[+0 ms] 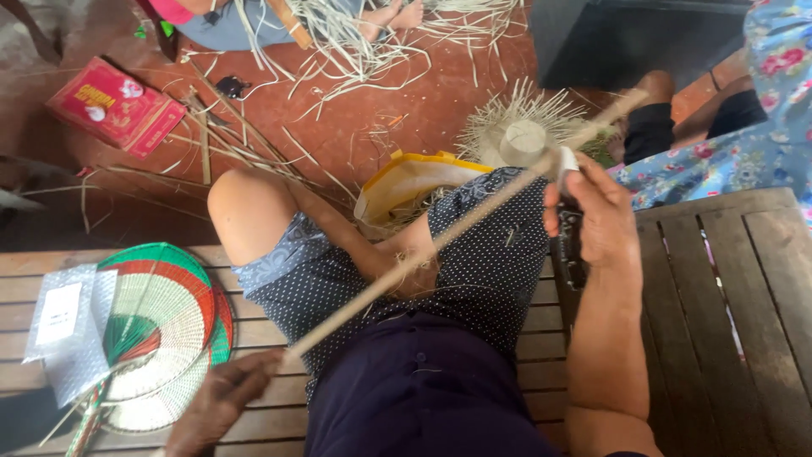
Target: Thinning a long, flexible wood strip using a small hand knife by shaving off thin layers.
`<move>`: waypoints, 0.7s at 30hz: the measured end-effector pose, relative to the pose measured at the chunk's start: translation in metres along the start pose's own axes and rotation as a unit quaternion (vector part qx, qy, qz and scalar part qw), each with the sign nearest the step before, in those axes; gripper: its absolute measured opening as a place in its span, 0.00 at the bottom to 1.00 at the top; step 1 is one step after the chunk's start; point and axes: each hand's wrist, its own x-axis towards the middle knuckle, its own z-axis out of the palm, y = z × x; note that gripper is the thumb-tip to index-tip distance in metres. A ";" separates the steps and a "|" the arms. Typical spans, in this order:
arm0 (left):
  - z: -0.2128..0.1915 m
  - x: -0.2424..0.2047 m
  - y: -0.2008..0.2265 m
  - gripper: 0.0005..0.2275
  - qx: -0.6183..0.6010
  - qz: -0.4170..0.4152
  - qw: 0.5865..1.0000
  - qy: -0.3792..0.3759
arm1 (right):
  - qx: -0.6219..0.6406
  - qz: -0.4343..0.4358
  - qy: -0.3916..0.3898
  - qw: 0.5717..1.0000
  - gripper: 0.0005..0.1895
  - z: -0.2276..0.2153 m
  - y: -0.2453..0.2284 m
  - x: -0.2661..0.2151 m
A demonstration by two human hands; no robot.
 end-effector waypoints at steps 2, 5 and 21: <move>-0.004 -0.014 0.020 0.15 0.160 0.020 0.969 0.187 | -0.263 0.010 0.170 0.950 0.06 0.011 0.005 -0.011; 0.018 -0.034 0.072 0.12 0.253 0.203 0.895 0.306 | -0.363 0.115 0.149 0.912 0.23 -0.025 0.096 -0.052; 0.082 0.048 0.120 0.07 0.284 0.415 0.793 0.343 | -0.707 0.197 -0.127 0.668 0.19 0.058 0.102 -0.073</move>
